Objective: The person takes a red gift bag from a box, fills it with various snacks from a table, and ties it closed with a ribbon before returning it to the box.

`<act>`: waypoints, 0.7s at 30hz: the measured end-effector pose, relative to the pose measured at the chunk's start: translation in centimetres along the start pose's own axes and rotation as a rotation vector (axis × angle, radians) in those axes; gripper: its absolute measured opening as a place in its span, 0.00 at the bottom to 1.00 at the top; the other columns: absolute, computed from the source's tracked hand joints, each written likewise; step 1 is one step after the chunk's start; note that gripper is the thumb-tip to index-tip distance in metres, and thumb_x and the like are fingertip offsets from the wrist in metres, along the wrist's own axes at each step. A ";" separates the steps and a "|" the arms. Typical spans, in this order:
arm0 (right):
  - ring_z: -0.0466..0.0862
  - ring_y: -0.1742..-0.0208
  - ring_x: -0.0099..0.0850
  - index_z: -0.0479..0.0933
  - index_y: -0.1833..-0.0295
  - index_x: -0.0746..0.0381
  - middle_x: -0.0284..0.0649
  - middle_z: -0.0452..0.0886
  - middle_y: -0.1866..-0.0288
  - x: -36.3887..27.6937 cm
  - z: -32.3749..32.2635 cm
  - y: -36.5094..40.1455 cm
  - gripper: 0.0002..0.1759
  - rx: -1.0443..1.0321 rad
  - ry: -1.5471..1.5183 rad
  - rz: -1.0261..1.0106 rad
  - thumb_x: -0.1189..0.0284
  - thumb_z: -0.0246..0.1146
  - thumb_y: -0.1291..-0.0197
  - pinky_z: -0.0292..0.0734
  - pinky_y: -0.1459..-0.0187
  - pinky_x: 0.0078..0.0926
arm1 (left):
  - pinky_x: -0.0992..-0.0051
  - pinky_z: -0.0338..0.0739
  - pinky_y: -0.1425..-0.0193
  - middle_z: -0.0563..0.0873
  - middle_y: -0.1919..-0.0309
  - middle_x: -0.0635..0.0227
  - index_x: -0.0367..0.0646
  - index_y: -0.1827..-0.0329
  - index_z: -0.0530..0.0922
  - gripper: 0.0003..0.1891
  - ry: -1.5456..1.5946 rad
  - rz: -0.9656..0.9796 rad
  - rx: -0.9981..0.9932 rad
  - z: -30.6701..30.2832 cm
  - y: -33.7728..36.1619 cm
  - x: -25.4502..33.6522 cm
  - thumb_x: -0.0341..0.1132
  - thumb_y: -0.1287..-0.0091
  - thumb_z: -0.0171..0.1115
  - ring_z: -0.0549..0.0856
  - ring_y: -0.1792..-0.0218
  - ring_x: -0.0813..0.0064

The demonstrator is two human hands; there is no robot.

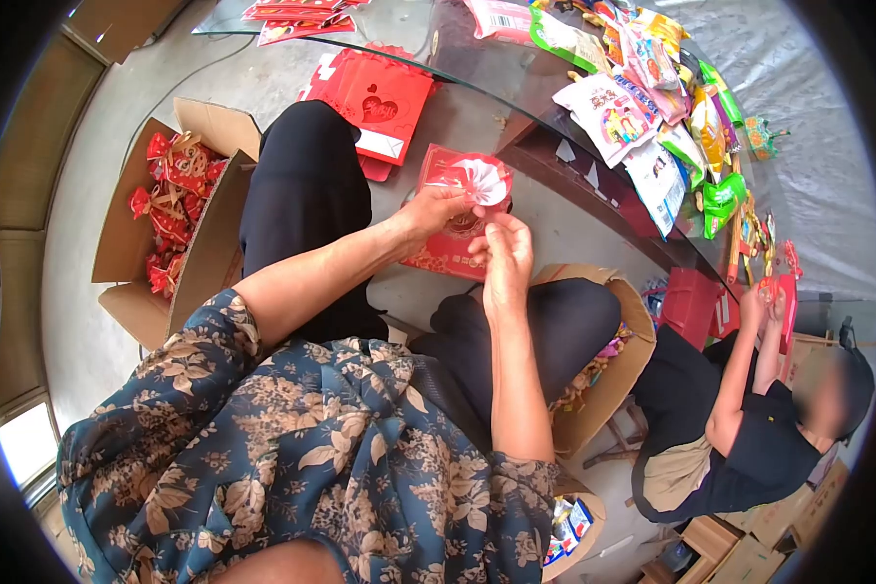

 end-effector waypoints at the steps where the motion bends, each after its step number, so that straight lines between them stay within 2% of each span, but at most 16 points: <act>1: 0.79 0.66 0.22 0.71 0.46 0.61 0.38 0.82 0.54 0.3 0.7 0.0 0.10 -0.032 -0.089 0.009 0.73 0.58 0.30 0.72 0.68 0.18 | 0.76 0.76 0.59 0.85 0.67 0.68 0.39 0.59 0.84 0.12 -0.010 0.026 0.006 0.1 0.1 0.0 0.35 0.25 0.52 0.81 0.67 0.81; 4: 0.79 0.66 0.22 0.71 0.45 0.58 0.35 0.81 0.57 1.4 1.8 -0.5 0.10 -0.171 -0.265 0.125 0.73 0.59 0.30 0.71 0.68 0.18 | 0.77 0.75 0.70 0.84 0.71 0.68 0.39 0.59 0.84 0.12 0.016 -0.061 -0.012 0.4 0.7 0.5 0.35 0.25 0.52 0.80 0.74 0.80; 5: 0.78 0.68 0.21 0.73 0.46 0.57 0.32 0.79 0.62 1.7 2.2 -0.5 0.09 -0.185 -0.279 0.157 0.71 0.59 0.30 0.70 0.69 0.18 | 0.77 0.72 0.78 0.83 0.74 0.67 0.39 0.58 0.83 0.13 0.058 -0.059 -0.047 0.0 0.0 -0.3 0.36 0.25 0.52 0.79 0.79 0.77; 8: 0.76 0.70 0.21 0.75 0.48 0.58 0.30 0.78 0.66 3.0 1.4 -1.2 0.08 -0.174 -0.174 0.152 0.70 0.59 0.29 0.70 0.70 0.19 | 0.78 0.71 0.78 0.82 0.76 0.66 0.39 0.58 0.81 0.13 0.009 -0.104 -0.054 0.4 1.5 1.6 0.38 0.25 0.51 0.81 0.79 0.76; 9: 0.74 0.72 0.20 0.76 0.50 0.59 0.29 0.76 0.70 2.9 1.6 -1.1 0.08 -0.116 -0.139 0.151 0.68 0.59 0.28 0.70 0.71 0.19 | 0.78 0.71 0.79 0.82 0.75 0.66 0.39 0.58 0.81 0.13 0.041 -0.101 -0.075 0.2 1.3 1.2 0.37 0.25 0.50 0.81 0.79 0.75; 11: 0.73 0.75 0.19 0.76 0.52 0.60 0.29 0.75 0.72 2.6 1.6 -0.9 0.07 -0.131 -0.047 0.083 0.68 0.58 0.28 0.70 0.71 0.19 | 0.77 0.70 0.80 0.83 0.74 0.65 0.39 0.58 0.81 0.13 0.106 -0.094 -0.119 0.0 0.7 0.3 0.37 0.25 0.50 0.82 0.78 0.74; 14: 0.70 0.78 0.18 0.75 0.56 0.60 0.28 0.72 0.76 1.5 2.1 -0.2 0.07 -0.172 0.090 -0.034 0.69 0.57 0.27 0.69 0.73 0.18 | 0.77 0.71 0.79 0.84 0.71 0.65 0.39 0.58 0.81 0.12 0.183 -0.179 -0.019 0.3 0.9 1.1 0.36 0.25 0.50 0.82 0.77 0.73; 15: 0.69 0.79 0.17 0.75 0.58 0.60 0.28 0.71 0.77 1.4 2.2 0.2 0.07 -0.189 0.133 -0.071 0.69 0.56 0.27 0.68 0.74 0.18 | 0.74 0.75 0.73 0.84 0.69 0.66 0.40 0.58 0.81 0.11 0.206 -0.171 -0.073 -0.1 0.3 0.7 0.35 0.26 0.51 0.83 0.73 0.73; 18: 0.68 0.80 0.16 0.73 0.64 0.61 0.27 0.71 0.78 1.0 1.7 0.9 0.10 -0.135 0.327 -0.103 0.70 0.56 0.27 0.65 0.77 0.16 | 0.74 0.77 0.70 0.84 0.69 0.68 0.40 0.59 0.82 0.11 0.114 -0.236 0.016 0.1 -0.2 -0.4 0.36 0.26 0.53 0.83 0.70 0.75; 19: 0.68 0.81 0.15 0.74 0.63 0.61 0.27 0.73 0.78 0.8 1.5 0.9 0.10 -0.144 0.386 -0.112 0.70 0.56 0.27 0.64 0.78 0.16 | 0.73 0.77 0.71 0.84 0.69 0.68 0.41 0.61 0.83 0.11 0.004 -0.187 0.081 0.8 0.8 0.5 0.37 0.28 0.57 0.83 0.67 0.76; 20: 0.68 0.81 0.15 0.76 0.63 0.62 0.28 0.75 0.77 1.0 0.9 1.1 0.10 -0.152 0.444 -0.120 0.70 0.57 0.28 0.63 0.79 0.16 | 0.74 0.76 0.72 0.85 0.68 0.67 0.40 0.61 0.85 0.10 -0.070 -0.117 0.109 0.8 0.5 0.0 0.37 0.29 0.60 0.82 0.69 0.77; 21: 0.67 0.81 0.15 0.77 0.62 0.62 0.28 0.76 0.76 0.8 0.8 1.2 0.10 -0.157 0.501 -0.124 0.70 0.57 0.28 0.62 0.79 0.15 | 0.75 0.75 0.72 0.85 0.69 0.67 0.39 0.61 0.85 0.10 -0.087 -0.134 0.083 0.6 0.4 -0.2 0.36 0.30 0.62 0.81 0.71 0.78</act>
Point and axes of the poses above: each hand's wrist, its own y-axis away from the middle knuckle, its own z-axis out of the palm, x = y × z, the point moved 2 cm from there along -y, towards the middle knuckle
